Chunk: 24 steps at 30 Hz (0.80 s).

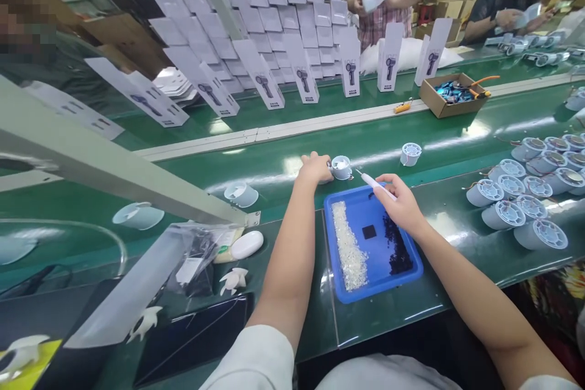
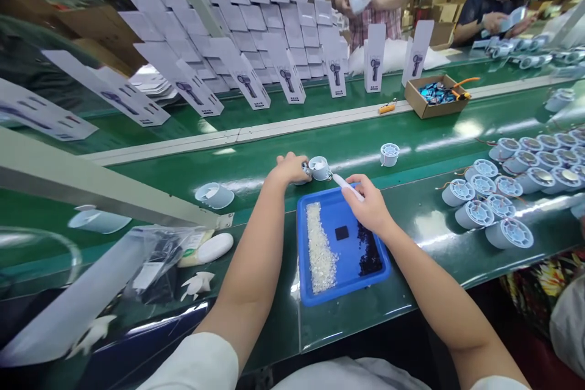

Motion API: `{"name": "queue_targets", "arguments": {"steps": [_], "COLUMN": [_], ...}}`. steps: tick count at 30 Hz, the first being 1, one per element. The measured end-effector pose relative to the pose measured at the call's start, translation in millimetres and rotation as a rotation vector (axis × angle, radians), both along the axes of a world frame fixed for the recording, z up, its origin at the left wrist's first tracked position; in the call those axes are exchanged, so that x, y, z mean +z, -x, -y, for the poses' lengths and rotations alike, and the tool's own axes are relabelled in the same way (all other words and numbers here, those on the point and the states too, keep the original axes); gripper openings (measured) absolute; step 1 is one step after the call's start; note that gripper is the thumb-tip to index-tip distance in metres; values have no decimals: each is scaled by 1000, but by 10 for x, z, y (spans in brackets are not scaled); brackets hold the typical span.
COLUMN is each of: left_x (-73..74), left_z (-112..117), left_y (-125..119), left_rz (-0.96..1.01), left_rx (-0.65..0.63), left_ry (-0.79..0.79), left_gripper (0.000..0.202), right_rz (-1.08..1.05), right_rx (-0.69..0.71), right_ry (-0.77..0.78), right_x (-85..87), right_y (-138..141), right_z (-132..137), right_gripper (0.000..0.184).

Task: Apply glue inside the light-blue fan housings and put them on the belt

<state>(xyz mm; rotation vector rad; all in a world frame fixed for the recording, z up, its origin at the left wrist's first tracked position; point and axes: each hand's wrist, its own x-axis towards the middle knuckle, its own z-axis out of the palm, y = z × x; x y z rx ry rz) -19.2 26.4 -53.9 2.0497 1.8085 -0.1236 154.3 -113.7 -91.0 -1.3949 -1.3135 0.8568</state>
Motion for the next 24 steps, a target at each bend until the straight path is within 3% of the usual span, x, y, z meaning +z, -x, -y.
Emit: {"name": "queue_targets", "arguments": {"steps": [6,9,12,15,18,21,24], "left_x": [-118,-205,-292,-328,-296,-210,-121], "left_z": [32,61,54,8,-41,-58,-38], "left_y": [-252,-365,-442,-467,-445,-388,-328], "left_rz": [134,266,379,565,940,1344,1433], "left_rx": [-152,-249,-272,-197,-41,131,217], "left_ry": [-79,-124,-154,-188,-176,-74,93], "left_gripper": [68,48,22,16,14,8,11], "right_rz": [-28,-81,-152,-197,-194,-148,-99], "right_rx": [-24,-58,-1,109,201,254,280], "right_ry": [-25,-79,-97,-77,-72,-67,-48], "right_x": [7,-5,-40,-95,-141,-157,-152], "right_y": [-14,-12,15,50,63,52,34], "right_z": [-3,-25,-43,-47,-41,-32,-25], "right_gripper": [21,24,31,42,47,45,43]}}
